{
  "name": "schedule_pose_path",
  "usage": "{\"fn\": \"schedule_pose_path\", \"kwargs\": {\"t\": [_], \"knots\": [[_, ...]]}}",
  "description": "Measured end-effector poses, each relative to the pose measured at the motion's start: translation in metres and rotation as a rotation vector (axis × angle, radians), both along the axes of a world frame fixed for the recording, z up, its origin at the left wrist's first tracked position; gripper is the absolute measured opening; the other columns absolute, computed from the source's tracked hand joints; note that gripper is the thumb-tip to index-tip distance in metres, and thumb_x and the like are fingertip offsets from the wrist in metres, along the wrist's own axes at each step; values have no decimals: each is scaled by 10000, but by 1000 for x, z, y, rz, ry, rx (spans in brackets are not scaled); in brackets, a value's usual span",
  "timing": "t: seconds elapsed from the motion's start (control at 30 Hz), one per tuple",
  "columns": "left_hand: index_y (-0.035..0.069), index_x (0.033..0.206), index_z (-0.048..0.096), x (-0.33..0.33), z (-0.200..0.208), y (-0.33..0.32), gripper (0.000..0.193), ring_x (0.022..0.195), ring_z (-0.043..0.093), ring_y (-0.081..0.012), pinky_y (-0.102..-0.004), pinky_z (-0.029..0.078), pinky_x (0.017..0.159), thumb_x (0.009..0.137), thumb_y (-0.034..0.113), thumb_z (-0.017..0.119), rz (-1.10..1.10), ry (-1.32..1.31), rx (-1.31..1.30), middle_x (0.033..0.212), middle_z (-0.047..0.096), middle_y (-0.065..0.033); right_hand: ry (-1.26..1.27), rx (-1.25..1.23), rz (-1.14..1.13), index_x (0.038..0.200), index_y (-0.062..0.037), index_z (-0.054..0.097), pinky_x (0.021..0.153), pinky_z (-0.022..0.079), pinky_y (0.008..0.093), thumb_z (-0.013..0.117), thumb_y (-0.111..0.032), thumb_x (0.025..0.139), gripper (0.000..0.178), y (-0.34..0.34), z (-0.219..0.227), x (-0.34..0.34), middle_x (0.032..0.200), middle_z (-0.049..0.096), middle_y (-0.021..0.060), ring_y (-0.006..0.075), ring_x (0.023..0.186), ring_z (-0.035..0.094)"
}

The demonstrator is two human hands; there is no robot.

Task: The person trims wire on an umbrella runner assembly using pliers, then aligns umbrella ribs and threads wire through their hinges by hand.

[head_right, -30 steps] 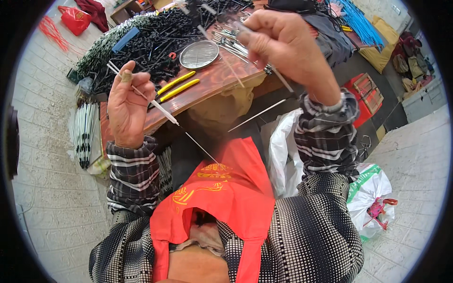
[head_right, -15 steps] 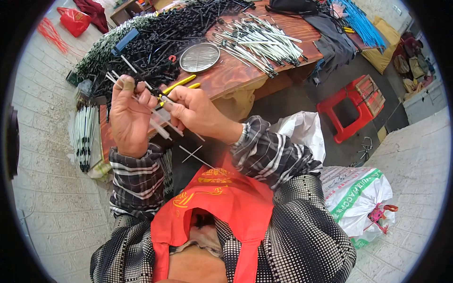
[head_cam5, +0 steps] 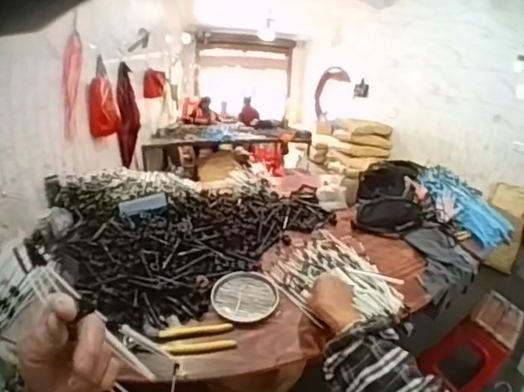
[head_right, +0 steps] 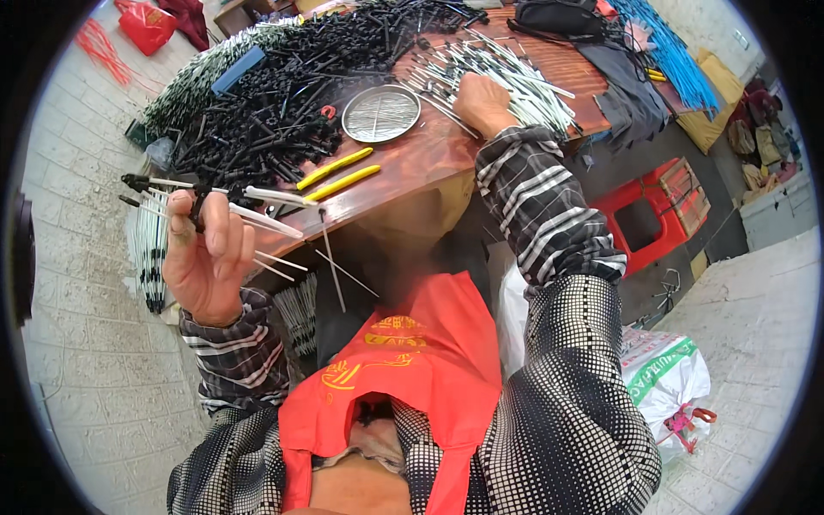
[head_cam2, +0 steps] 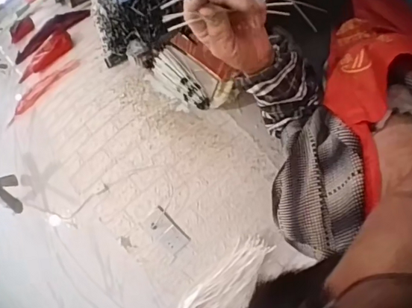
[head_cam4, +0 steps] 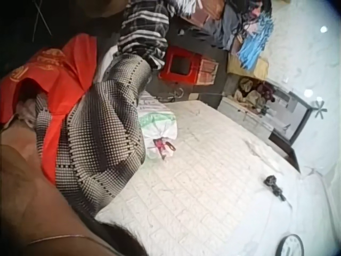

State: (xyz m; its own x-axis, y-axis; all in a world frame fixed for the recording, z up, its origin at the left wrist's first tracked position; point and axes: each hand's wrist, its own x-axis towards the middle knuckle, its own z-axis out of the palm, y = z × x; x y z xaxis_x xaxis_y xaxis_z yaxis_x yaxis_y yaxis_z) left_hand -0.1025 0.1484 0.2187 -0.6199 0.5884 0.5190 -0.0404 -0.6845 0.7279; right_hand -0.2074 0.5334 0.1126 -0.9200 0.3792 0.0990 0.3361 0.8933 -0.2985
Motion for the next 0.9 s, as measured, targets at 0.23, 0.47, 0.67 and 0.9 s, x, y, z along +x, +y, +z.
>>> {"fn": "schedule_pose_path", "kwargs": {"t": [0.23, 0.47, 0.67, 0.9], "knots": [[81, 1308, 541, 6, 5, -9, 320, 496, 308, -91, -251, 275, 473, 1051, 241, 434, -28, 53, 20, 665, 419, -22, 104, -87, -45, 1005, 34, 691, 879, 495, 491, 574, -150, 815, 289, 26, 8, -4, 1082, 654, 296, 443, 1048, 626], [12, 1163, 615, 8, -2, 5, 246, 452, 373, -81, -240, 311, 438, 1030, 178, 491, 183, -100, -33, 631, 499, -30, 587, -689, 86, 883, 20, 591, 509, 469, 320, 574, -146, 906, 168, 47, 20, 32, 756, 677, 130, 194, 537, 626], [9, 1122, 635, 4, -6, 23, 222, 498, 474, -103, -239, 390, 474, 1004, 174, 546, 277, -238, -167, 684, 591, -53, 795, -785, 213, 928, -6, 557, 449, 381, 207, 523, -121, 990, 135, -8, 59, 92, 768, 664, 69, 39, 472, 486], [19, 1087, 637, -9, -8, 57, 180, 736, 688, -217, -319, 546, 644, 949, 133, 625, 359, -288, -263, 919, 711, -136, 947, -892, 405, 1033, 20, 606, 562, 443, 238, 576, -78, 956, 128, -118, 54, 150, 731, 609, 24, 52, 621, 527]]}}
